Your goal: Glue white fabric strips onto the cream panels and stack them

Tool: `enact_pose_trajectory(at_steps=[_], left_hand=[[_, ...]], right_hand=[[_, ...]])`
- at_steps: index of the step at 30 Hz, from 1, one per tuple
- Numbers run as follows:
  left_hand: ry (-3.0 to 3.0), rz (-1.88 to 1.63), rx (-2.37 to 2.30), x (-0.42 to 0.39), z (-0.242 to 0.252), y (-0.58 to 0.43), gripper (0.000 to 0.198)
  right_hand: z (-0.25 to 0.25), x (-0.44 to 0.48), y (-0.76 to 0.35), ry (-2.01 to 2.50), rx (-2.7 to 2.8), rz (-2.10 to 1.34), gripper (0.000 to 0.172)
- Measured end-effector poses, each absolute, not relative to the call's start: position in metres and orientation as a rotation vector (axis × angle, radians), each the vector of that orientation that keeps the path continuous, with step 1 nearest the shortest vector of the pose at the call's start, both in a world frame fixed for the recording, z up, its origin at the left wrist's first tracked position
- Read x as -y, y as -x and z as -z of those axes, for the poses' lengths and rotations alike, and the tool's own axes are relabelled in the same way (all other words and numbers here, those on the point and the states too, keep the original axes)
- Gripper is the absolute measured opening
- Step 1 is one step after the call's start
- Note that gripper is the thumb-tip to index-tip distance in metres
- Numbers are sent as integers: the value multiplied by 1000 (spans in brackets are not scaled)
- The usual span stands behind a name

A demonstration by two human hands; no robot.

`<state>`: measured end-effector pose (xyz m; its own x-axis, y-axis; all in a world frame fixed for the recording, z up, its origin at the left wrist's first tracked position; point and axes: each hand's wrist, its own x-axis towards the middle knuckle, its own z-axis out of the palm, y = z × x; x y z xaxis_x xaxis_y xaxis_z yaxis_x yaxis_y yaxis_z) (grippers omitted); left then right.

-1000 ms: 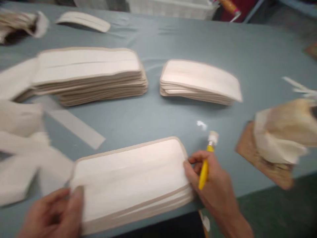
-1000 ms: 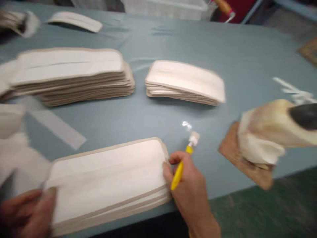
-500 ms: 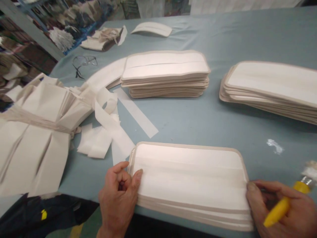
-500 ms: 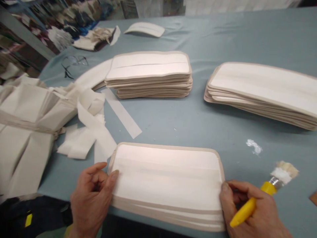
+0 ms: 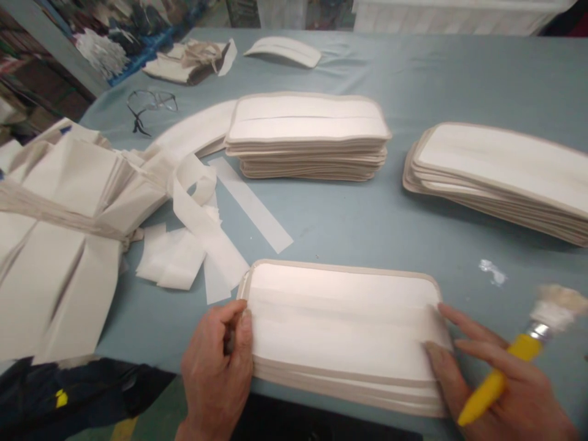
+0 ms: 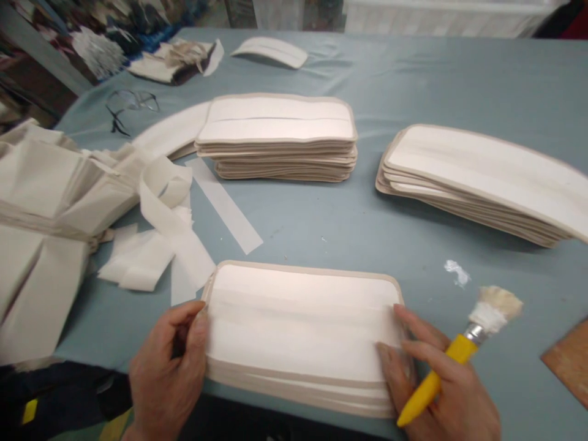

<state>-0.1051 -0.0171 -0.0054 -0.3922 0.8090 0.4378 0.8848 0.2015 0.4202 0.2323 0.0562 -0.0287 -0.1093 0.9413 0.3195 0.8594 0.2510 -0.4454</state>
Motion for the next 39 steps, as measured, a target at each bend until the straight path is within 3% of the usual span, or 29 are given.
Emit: enact_pose_trajectory(at_steps=[4, 11, 17, 27, 32, 39], left_hand=[[1841, 889, 2120, 16, 4, 107, 21], [2028, 778, 2029, 17, -1, 104, 31], [2198, 695, 1889, 13, -8, 98, 32], [2489, 426, 1553, -4, -1, 64, 64], [2510, 341, 1394, -10, 1, 44, 90], [2562, 343, 1304, -23, -1, 13, 92]], right_hand=[[26, -65, -227, 1440, 2188, -136, 43], [29, -66, -223, 1511, 2166, -123, 47], [26, -68, -215, 1358, 2102, -107, 31], [20, -71, -210, 1303, 2063, -165, 20], [15, -74, -208, 1248, 2012, -203, 18], [15, -73, -205, 1242, 1918, -264, 20]])
